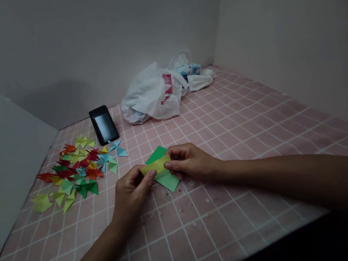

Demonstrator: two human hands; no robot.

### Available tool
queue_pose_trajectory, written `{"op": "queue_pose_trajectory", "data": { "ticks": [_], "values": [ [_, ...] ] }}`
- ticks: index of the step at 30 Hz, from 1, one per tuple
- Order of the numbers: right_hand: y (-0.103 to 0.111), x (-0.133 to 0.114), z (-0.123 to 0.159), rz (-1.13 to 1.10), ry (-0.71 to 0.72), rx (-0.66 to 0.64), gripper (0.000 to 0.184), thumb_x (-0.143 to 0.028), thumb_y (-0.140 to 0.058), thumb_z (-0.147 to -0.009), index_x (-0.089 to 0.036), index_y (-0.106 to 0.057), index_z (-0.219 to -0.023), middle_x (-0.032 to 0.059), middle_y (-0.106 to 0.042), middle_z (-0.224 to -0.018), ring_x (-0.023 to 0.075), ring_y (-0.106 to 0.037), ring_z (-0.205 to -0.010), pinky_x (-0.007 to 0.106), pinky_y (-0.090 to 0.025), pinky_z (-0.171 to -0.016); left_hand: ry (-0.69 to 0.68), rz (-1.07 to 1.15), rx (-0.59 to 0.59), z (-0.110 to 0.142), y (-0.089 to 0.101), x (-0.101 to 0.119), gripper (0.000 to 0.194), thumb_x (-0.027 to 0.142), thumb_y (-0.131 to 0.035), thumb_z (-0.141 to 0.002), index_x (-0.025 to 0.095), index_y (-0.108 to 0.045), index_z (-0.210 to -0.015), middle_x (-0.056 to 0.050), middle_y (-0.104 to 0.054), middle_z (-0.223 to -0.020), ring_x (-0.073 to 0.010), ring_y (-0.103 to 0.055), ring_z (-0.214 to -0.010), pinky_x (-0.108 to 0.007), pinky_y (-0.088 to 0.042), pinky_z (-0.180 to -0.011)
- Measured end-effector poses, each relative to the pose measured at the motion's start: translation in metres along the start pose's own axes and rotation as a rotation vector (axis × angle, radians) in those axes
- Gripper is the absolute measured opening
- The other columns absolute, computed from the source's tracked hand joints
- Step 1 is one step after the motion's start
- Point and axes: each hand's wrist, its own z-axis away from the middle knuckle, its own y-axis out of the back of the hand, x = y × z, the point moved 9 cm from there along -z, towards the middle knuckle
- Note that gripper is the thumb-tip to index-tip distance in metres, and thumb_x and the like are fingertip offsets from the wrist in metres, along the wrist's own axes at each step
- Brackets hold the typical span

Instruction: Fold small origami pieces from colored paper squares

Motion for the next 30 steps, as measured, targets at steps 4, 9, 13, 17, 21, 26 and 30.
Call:
{"op": "queue_pose_trajectory", "data": {
  "ticks": [4, 9, 13, 17, 21, 26, 30],
  "values": [
    [0.0, 0.002, -0.001, -0.005, -0.006, -0.004, 0.028, -0.04, -0.071, -0.083, -0.018, -0.055, -0.076, -0.0057, -0.054, -0.053, 0.0078, -0.045, -0.046, 0.023, -0.032, -0.048, -0.004, 0.007, 0.003, 0.0, 0.0, 0.0, 0.024, 0.034, -0.066, -0.085, 0.018, -0.061, -0.069, 0.003, -0.053, -0.058, -0.0104, -0.046, -0.053, -0.022, -0.036, -0.051],
    [-0.002, 0.003, -0.002, 0.0, -0.003, -0.038, 0.026, -0.038, -0.07, -0.083, -0.018, -0.055, -0.077, -0.0061, -0.053, -0.055, 0.0078, -0.046, -0.048, 0.023, -0.032, -0.048, -0.001, 0.001, 0.004, 0.0, 0.0, -0.001, 0.024, 0.035, -0.066, -0.086, 0.018, -0.061, -0.069, 0.004, -0.054, -0.058, -0.01, -0.046, -0.053, -0.022, -0.036, -0.051],
    [-0.005, 0.003, 0.0, 0.003, -0.009, -0.055, 0.025, -0.037, -0.07, -0.083, -0.017, -0.056, -0.08, -0.0061, -0.054, -0.057, 0.0078, -0.047, -0.05, 0.023, -0.032, -0.049, -0.002, -0.019, -0.002, 0.001, -0.002, -0.001, 0.025, 0.035, -0.066, -0.086, 0.018, -0.062, -0.069, 0.004, -0.053, -0.059, -0.0096, -0.045, -0.054, -0.022, -0.035, -0.051],
    [-0.004, 0.003, 0.0, 0.012, -0.006, -0.045, 0.024, -0.035, -0.07, -0.083, -0.017, -0.056, -0.078, -0.0059, -0.054, -0.057, 0.0077, -0.047, -0.05, 0.023, -0.032, -0.049, -0.022, -0.025, 0.003, 0.003, -0.002, 0.002, 0.023, 0.033, -0.065, -0.086, 0.018, -0.062, -0.07, 0.004, -0.054, -0.059, -0.0097, -0.046, -0.054, -0.022, -0.035, -0.051],
    [-0.004, 0.003, -0.001, -0.001, -0.003, -0.044, 0.023, -0.034, -0.07, -0.082, -0.017, -0.055, -0.077, -0.0063, -0.053, -0.057, 0.0075, -0.047, -0.05, 0.022, -0.033, -0.049, -0.034, -0.018, 0.003, 0.002, -0.001, 0.003, 0.025, 0.033, -0.066, -0.086, 0.018, -0.06, -0.067, 0.003, -0.054, -0.059, -0.0098, -0.045, -0.054, -0.022, -0.035, -0.051],
    [-0.004, 0.003, -0.001, -0.002, -0.001, -0.042, 0.022, -0.033, -0.07, -0.082, -0.018, -0.054, -0.076, -0.0062, -0.054, -0.057, 0.0075, -0.047, -0.049, 0.022, -0.032, -0.049, 0.023, 0.046, -0.007, 0.002, -0.003, -0.002, 0.025, 0.034, -0.067, -0.086, 0.018, -0.06, -0.068, 0.003, -0.054, -0.058, -0.01, -0.045, -0.053, -0.022, -0.034, -0.05],
    [-0.004, 0.002, 0.0, 0.015, 0.005, -0.032, 0.023, -0.034, -0.069, -0.083, -0.018, -0.054, -0.076, -0.0058, -0.054, -0.057, 0.0078, -0.048, -0.051, 0.023, -0.033, -0.05, 0.09, 0.135, -0.003, 0.002, -0.004, -0.01, 0.027, 0.036, -0.069, -0.085, 0.018, -0.059, -0.067, 0.003, -0.054, -0.056, -0.0097, -0.045, -0.052, -0.022, -0.035, -0.051]
  ]
}}
